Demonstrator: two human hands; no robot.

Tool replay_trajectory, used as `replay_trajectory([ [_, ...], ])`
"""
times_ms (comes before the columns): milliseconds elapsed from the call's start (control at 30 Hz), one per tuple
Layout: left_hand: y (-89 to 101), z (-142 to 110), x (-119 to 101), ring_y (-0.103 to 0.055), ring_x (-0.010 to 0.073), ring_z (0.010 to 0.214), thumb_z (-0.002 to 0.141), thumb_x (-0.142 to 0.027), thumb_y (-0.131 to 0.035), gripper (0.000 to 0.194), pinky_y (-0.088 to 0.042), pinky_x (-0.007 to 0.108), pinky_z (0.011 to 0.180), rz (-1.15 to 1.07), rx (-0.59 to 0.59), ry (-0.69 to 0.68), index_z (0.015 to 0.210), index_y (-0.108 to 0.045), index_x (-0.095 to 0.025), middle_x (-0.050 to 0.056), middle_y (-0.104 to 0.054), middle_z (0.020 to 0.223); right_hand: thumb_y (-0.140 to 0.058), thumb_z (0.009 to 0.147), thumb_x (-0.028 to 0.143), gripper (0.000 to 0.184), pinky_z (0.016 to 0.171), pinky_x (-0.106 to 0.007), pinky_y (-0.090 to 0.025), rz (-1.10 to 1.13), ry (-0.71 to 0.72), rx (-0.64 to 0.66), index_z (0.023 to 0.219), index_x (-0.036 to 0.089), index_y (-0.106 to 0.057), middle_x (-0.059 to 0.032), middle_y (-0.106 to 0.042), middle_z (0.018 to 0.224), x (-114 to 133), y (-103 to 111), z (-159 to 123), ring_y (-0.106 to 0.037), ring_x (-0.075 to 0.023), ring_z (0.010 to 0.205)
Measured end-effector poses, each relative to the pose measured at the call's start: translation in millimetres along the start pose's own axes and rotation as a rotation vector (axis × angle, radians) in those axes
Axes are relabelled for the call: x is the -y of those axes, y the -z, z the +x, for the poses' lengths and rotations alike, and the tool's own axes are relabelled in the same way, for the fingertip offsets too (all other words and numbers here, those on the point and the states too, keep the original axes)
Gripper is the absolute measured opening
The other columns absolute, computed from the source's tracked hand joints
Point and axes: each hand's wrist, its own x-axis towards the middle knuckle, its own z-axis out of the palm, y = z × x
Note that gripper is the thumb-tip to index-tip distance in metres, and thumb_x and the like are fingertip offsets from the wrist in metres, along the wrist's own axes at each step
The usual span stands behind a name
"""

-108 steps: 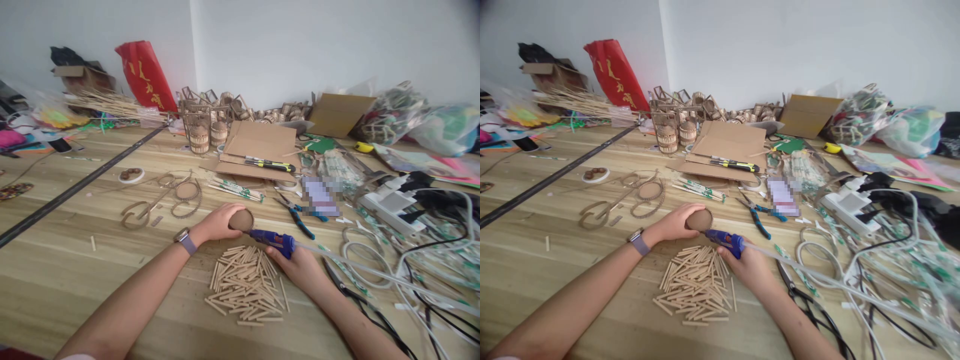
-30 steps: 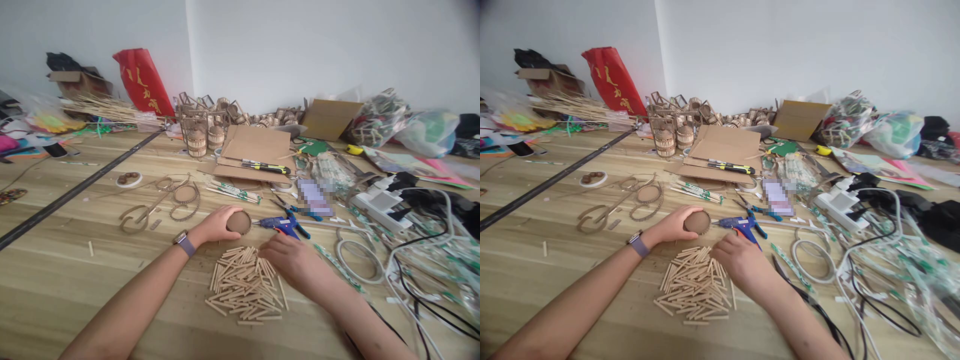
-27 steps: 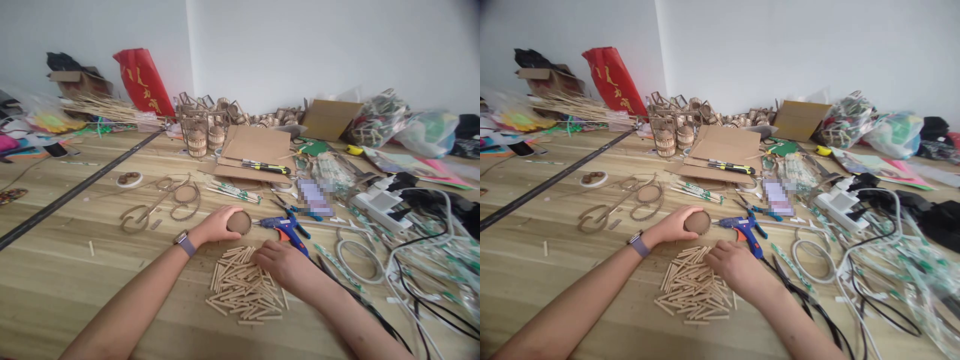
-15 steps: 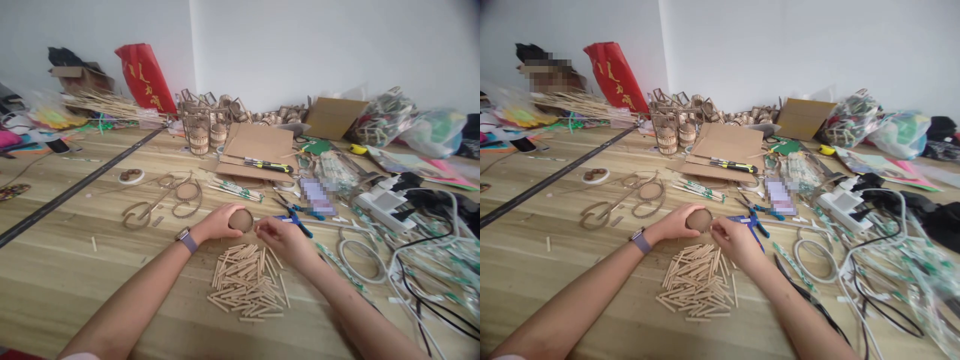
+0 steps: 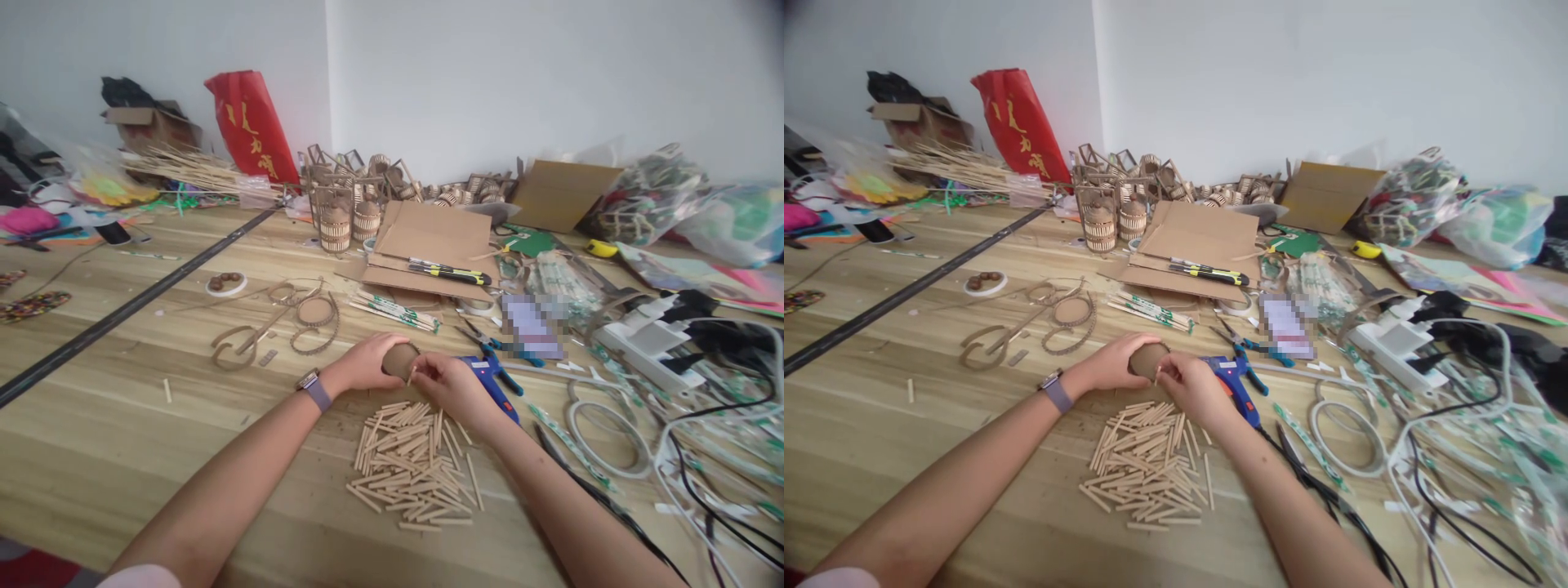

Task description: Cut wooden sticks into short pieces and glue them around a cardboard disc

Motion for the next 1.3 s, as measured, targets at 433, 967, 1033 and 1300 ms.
replay_trajectory([
  [433,-0.9,0.0,1.5,-0.05,0.0308,0.122,0.064,-0.028,-0.078,0.071,-0.039,0.043,0.104,-0.014,-0.01,0.023,0.128,-0.049,-0.019,0.013,-0.054,0.132,-0.05,0.082,0.022,0.01,0.056,-0.024,-0.039,-0.001,0.041,-0.016,0.08,0.02,-0.059,0.0006,-0.063,0.068,1.1,0.8,-1.7,-0.056,-0.0146,0.061],
  [967,-0.4,-0.1,0.5,-0.049,0.0323,0.123,0.062,-0.031,-0.08,0.073,-0.038,0.046,0.104,-0.011,0.002,0.036,0.127,-0.049,-0.02,0.014,-0.053,0.133,-0.063,0.071,0.047,0.039,0.052,-0.023,-0.04,0.451,-0.137,0.014,0.095,0.017,-0.062,-0.0023,-0.067,0.075,2.4,9.3,-1.3,-0.057,-0.0128,0.059],
  [1033,-0.3,-0.3,0.3,-0.049,0.0319,0.123,0.062,-0.03,-0.08,0.074,-0.038,0.046,0.104,-0.01,-0.002,0.039,0.127,-0.049,-0.02,0.013,-0.053,0.133,-0.058,0.076,0.047,0.032,0.05,-0.024,-0.039,0.393,-0.129,-0.011,0.087,0.018,-0.064,-0.0004,-0.065,0.066,0.9,6.9,-1.2,-0.054,-0.0124,0.054],
  [1300,2.1,-0.7,-3.1,-0.048,0.0311,0.123,0.063,-0.03,-0.08,0.072,-0.038,0.045,0.105,-0.002,0.007,0.042,0.127,-0.05,-0.019,0.013,-0.054,0.132,-0.056,0.08,0.038,0.022,0.064,-0.029,-0.044,0.199,-0.067,-0.119,0.078,0.019,-0.068,-0.0038,-0.068,0.074,-1.1,8.4,-2.5,-0.059,-0.0188,0.071],
])
